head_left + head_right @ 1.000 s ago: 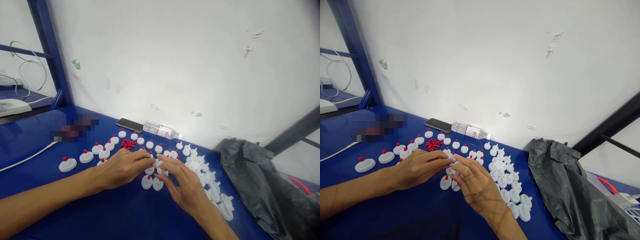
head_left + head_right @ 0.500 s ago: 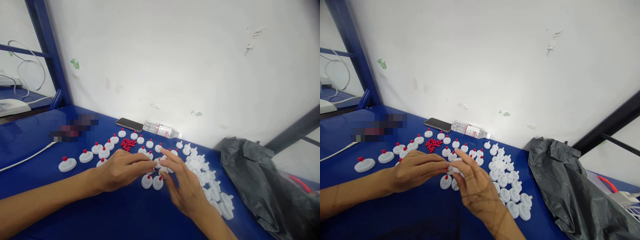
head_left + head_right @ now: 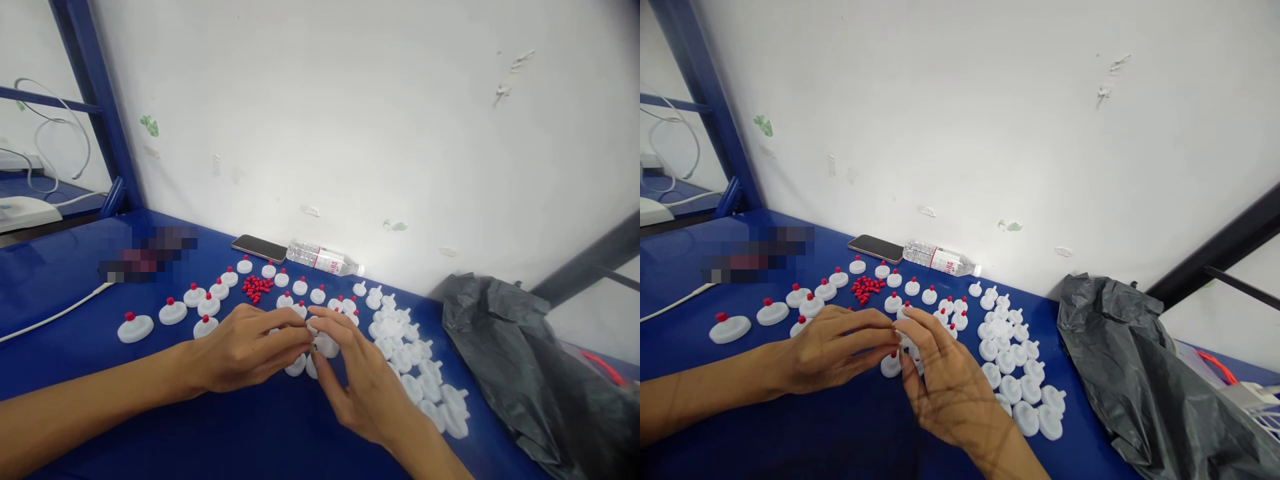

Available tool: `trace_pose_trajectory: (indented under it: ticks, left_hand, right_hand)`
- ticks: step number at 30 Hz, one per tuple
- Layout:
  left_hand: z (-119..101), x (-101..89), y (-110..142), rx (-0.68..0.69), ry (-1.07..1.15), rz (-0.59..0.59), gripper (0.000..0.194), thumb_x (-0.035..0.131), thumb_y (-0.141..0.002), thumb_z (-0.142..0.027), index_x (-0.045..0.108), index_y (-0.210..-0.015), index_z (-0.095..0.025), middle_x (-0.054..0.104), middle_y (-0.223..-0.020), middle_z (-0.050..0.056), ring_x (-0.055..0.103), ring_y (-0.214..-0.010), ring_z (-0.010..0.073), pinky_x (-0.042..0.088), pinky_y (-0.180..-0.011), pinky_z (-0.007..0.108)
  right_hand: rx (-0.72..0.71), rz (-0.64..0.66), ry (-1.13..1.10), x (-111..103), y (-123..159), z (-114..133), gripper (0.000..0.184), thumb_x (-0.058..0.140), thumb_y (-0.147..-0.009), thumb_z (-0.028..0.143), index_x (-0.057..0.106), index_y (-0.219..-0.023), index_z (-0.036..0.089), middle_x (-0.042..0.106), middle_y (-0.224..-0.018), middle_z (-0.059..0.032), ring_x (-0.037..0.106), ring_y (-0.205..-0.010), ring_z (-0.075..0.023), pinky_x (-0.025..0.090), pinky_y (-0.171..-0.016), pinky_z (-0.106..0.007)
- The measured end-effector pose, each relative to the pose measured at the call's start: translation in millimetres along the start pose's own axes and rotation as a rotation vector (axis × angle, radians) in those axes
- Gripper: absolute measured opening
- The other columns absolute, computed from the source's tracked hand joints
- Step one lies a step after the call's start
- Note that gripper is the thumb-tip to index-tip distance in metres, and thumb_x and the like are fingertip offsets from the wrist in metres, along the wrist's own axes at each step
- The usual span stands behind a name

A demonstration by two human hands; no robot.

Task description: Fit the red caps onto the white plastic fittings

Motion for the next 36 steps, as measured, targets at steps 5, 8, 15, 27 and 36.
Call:
trace_pose_trajectory:
  ticks: [5, 8, 15, 27, 36]
  left_hand:
    - [8, 0.0, 1, -0.053, 0.02, -0.021, 0.02, 0.065, -0.089, -0.017, 0.061, -0.107, -0.023, 0.072, -0.089, -0.002, 0.065, -0.061, 0.0083, 0.046, -0.046, 0.023]
    - [9, 6.4, 2, -0.048, 0.009, 0.028, 0.018, 0.062, -0.092, -0.017, 0.06, -0.109, -0.023, 0.072, -0.092, -0.001, 0.067, -0.064, 0.0089, 0.046, -0.047, 0.023]
    - [16, 29.4, 8, -0.105, 0.053, 0.206, 0.009, 0.053, -0.098, -0.021, 0.06, -0.104, -0.022, 0.07, -0.092, -0.001, 0.063, -0.061, 0.0088, 0.043, -0.048, 0.023]
    - [44, 23.5, 8, -0.332, 0.049, 0.197, 0.011, 0.049, -0.099, -0.023, 0.059, -0.102, -0.021, 0.067, -0.086, -0.002, 0.063, -0.069, 0.0112, 0.045, -0.06, 0.023]
    - [30, 62.8, 23, -0.168, -0.099, 0.566, 0.017, 0.041, -0.103, -0.026, 0.055, -0.112, -0.023, 0.068, -0.08, -0.001, 0.065, -0.071, 0.0169, 0.035, -0.056, 0.028]
  right_hand:
    - [0.106, -0.069, -0.018, -4, 1, -19, 0.043, 0.052, -0.096, 0.015, 0.042, -0.137, 0.025, 0.063, -0.126, -0.0115, 0.07, -0.101, -0.02, 0.066, -0.079, -0.033]
    - [0.072, -0.039, 0.012, 0, 1, -18, 0.037, 0.047, -0.098, 0.011, 0.049, -0.131, 0.027, 0.068, -0.116, -0.0061, 0.07, -0.1, -0.0183, 0.063, -0.086, -0.033]
    - [0.092, 0.104, 0.081, 14, 1, -18, 0.037, 0.055, -0.095, 0.013, 0.054, -0.13, 0.024, 0.07, -0.11, -0.0057, 0.067, -0.1, -0.0226, 0.057, -0.091, -0.042]
    - [0.118, 0.114, 0.148, 8, 0, -24, 0.011, 0.056, -0.095, 0.019, 0.065, -0.101, 0.021, 0.069, -0.094, -0.0039, 0.061, -0.088, -0.0213, 0.046, -0.085, -0.04]
    - [0.067, 0.086, 0.205, 9, 1, -23, 0.01, 0.057, -0.094, 0.017, 0.065, -0.089, 0.019, 0.066, -0.082, -0.0027, 0.057, -0.082, -0.019, 0.043, -0.085, -0.038]
Point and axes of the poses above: each hand's wrist, its own y-axis away from the middle knuckle, its own x-axis out of the palm, z = x × y, the point moved 10 cm from there along -y, towards the middle knuckle
